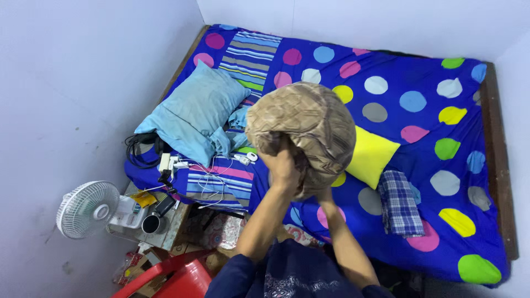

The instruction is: The person repeatedly fluffs and adjusts a patterned pillow by hand, then inserts it into a light blue pillowcase. The person manipulates the pillow and case to fit the pillow inside, adjusting the opening and smoothing the fabric.

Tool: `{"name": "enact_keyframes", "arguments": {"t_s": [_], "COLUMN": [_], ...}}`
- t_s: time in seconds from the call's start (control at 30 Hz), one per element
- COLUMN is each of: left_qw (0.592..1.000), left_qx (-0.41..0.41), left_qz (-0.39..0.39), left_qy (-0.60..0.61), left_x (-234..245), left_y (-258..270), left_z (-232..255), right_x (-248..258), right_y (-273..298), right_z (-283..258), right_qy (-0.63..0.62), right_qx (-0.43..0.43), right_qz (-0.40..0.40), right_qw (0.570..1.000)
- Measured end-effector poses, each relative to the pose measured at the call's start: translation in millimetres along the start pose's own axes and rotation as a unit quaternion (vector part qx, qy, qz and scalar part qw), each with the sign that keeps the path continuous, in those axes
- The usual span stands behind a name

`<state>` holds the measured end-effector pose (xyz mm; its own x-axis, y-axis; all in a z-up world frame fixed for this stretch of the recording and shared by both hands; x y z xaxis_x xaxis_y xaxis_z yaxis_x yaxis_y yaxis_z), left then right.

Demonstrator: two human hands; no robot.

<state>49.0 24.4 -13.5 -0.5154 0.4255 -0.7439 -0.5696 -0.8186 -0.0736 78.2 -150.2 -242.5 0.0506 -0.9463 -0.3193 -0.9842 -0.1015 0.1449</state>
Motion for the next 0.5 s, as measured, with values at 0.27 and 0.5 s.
{"name": "enact_keyframes", "arguments": {"t_s": [0.27, 0.5], "left_qw": [0.997, 0.979], "left_qx": [0.048, -0.062], "left_qz": [-0.016, -0.104], "left_qy": [0.064, -0.161], "left_x": [12.8, 117.9], "left_y": [-18.7, -113.6], "left_z": [17.3, 6.5], "right_x": [-34.7, -14.3], "right_y": [-24.0, -25.1], "right_z": [-3.7, 19.4], "right_qy": [0.195, -0.017], "right_qx": [0.090, -0.082], "right_qz": [-0.048, 0.051], "right_qw": [0.975, 0.995]}}
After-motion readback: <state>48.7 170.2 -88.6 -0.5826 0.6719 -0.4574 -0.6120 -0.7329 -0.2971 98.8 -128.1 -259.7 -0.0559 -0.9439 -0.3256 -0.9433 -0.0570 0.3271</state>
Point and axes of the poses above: each hand's wrist, its own y-axis away from the middle knuckle, its own x-axis out of the back of the hand, z = x × y, the point moved 4 cm from there along -y, towards the middle knuckle, and after that the axes turned 9 degrees about -x, right-handed, at the moved point
